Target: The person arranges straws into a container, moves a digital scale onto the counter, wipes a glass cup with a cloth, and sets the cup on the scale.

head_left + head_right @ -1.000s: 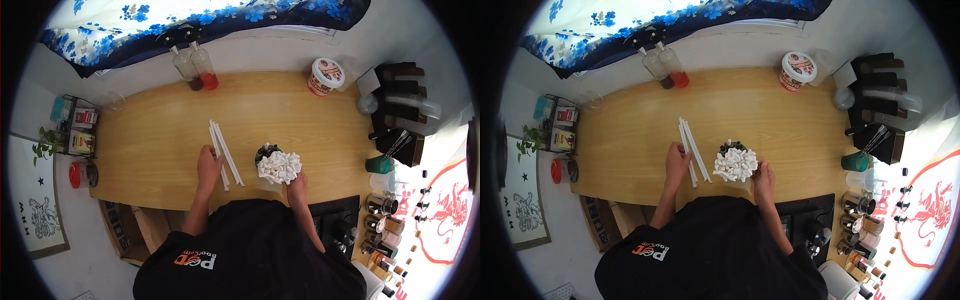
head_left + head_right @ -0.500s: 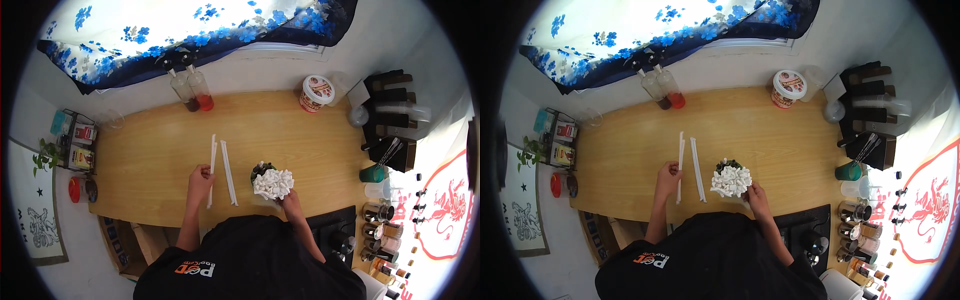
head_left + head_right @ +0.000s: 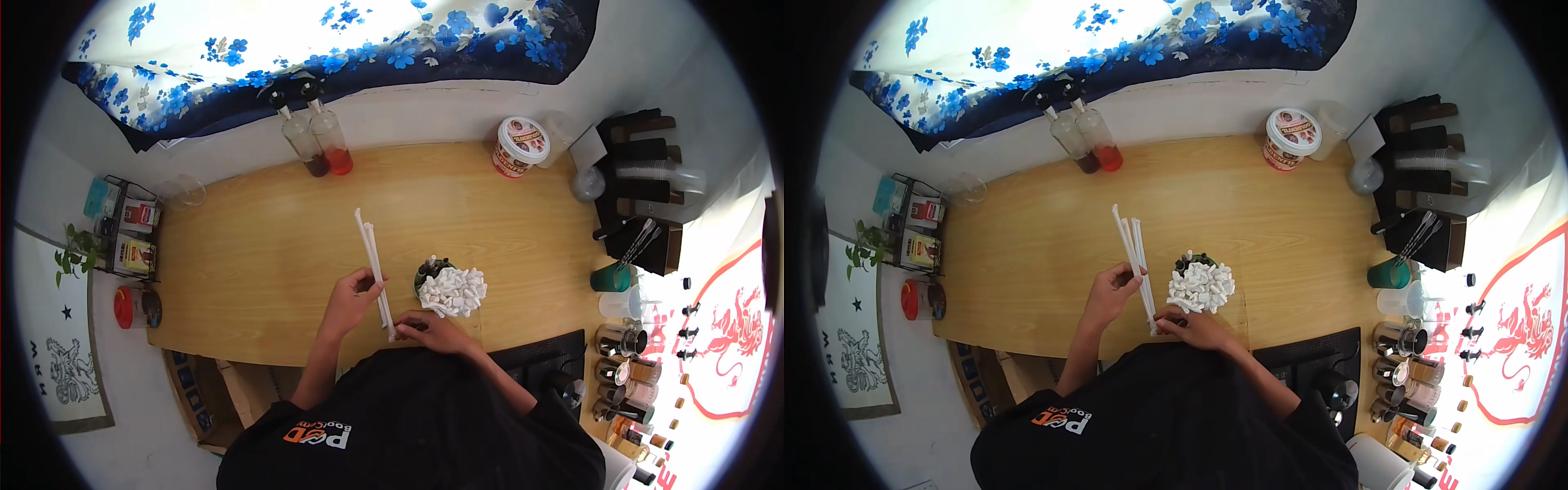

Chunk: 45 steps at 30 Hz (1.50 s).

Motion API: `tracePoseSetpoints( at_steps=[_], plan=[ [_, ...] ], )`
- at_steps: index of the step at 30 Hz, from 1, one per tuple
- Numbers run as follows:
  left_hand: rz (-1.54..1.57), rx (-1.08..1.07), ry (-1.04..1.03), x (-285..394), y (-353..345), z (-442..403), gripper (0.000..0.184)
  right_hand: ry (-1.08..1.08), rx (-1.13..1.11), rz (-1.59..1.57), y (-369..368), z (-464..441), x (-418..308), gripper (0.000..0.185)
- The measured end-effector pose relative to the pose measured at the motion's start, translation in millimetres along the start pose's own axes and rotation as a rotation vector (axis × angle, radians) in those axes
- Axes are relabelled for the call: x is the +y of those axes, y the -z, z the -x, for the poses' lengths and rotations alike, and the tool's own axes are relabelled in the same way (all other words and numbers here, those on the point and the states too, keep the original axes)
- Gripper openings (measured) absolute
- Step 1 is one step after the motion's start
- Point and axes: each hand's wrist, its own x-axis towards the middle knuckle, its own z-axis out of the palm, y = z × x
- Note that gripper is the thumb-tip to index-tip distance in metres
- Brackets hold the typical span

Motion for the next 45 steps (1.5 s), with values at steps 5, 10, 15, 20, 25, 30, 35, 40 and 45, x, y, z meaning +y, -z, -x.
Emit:
tracePoseSetpoints(
  at_steps=[5,10,15,20,25,30,35,40,45],
  plan=[
    [0.048,-0.014,-0.040,-0.6,0.1,1.3,0.017,0.038,0.046,0.103,-4.1,-5.8,-6.8,0.026],
    [0.084,-0.036,-0.006,-0.4,0.1,7.1,0.020,0.061,0.080,-0.039,-9.1,-4.9,-7.1,0.026],
    [0.075,-0.098,0.028,0.9,-2.7,16.4,0.023,0.064,0.148,-0.086,-12.6,0.5,-9.1,0.025],
    [0.062,-0.149,0.034,4.6,-6.3,20.1,0.026,0.081,0.225,-0.107,-15.6,3.7,-7.0,0.024],
    [0.036,-0.200,0.025,11.0,-10.2,23.7,0.027,0.065,0.286,-0.157,-14.4,6.5,-9.9,0.023],
    [0.023,-0.222,0.018,8.8,-9.1,24.8,0.028,0.048,0.265,-0.155,-12.2,8.6,-14.7,0.024],
    [0.108,-0.062,-0.073,-7.5,-13.4,22.6,0.019,0.101,0.208,-0.106,-13.6,8.4,-12.5,0.027],
    [0.184,0.056,-0.127,5.0,-14.0,21.8,0.018,0.105,0.228,-0.057,-10.0,15.8,-20.1,0.031],
    [0.245,0.091,-0.182,18.1,-10.6,27.8,0.017,0.152,0.201,0.233,2.5,36.9,-23.5,0.027]
  ],
)
